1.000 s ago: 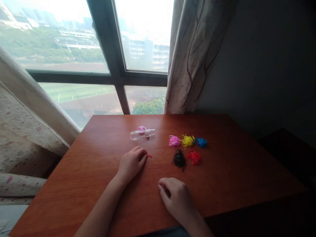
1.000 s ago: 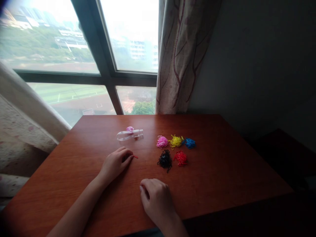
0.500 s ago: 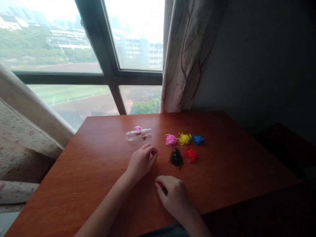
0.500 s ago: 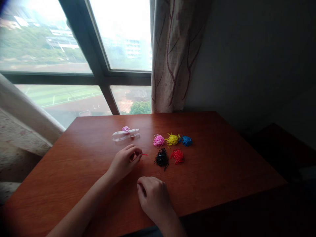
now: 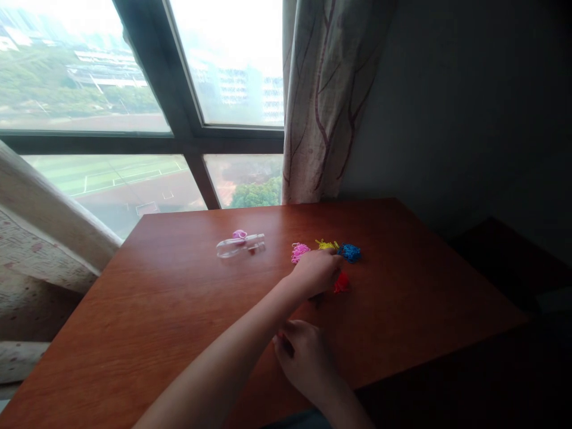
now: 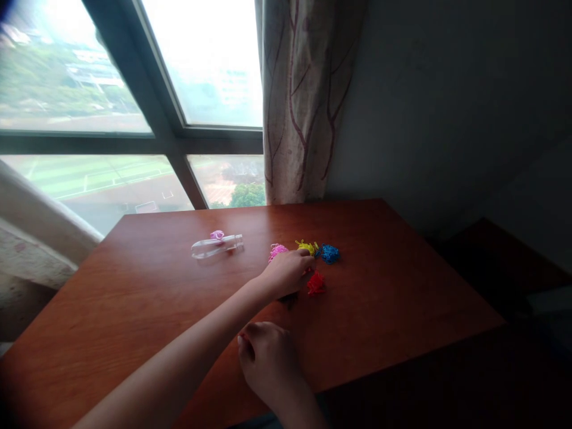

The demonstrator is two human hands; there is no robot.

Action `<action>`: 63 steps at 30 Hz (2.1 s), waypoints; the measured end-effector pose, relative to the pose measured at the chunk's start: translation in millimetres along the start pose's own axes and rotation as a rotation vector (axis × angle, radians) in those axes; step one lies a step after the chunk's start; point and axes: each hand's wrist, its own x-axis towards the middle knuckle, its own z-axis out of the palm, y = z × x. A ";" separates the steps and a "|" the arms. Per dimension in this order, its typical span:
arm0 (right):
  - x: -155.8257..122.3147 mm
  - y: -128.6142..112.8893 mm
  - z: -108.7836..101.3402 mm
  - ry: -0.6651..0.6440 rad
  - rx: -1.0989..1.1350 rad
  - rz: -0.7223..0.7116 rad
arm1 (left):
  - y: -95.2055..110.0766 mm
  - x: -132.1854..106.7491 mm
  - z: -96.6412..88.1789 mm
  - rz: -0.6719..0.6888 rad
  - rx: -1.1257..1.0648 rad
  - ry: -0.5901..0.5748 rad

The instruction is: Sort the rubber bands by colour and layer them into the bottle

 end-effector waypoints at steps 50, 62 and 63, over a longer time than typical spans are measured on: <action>159.0 115.9 -124.0 0.011 -0.148 0.138 | -54.4 -151.5 1.9 -0.416 -0.256 0.218; 201.5 142.1 -102.1 -0.285 -0.078 0.136 | -53.6 -151.3 0.0 -0.395 -0.250 0.191; 200.9 142.6 -104.4 -0.276 -0.077 0.140 | -53.5 -151.1 -0.1 -0.392 -0.251 0.191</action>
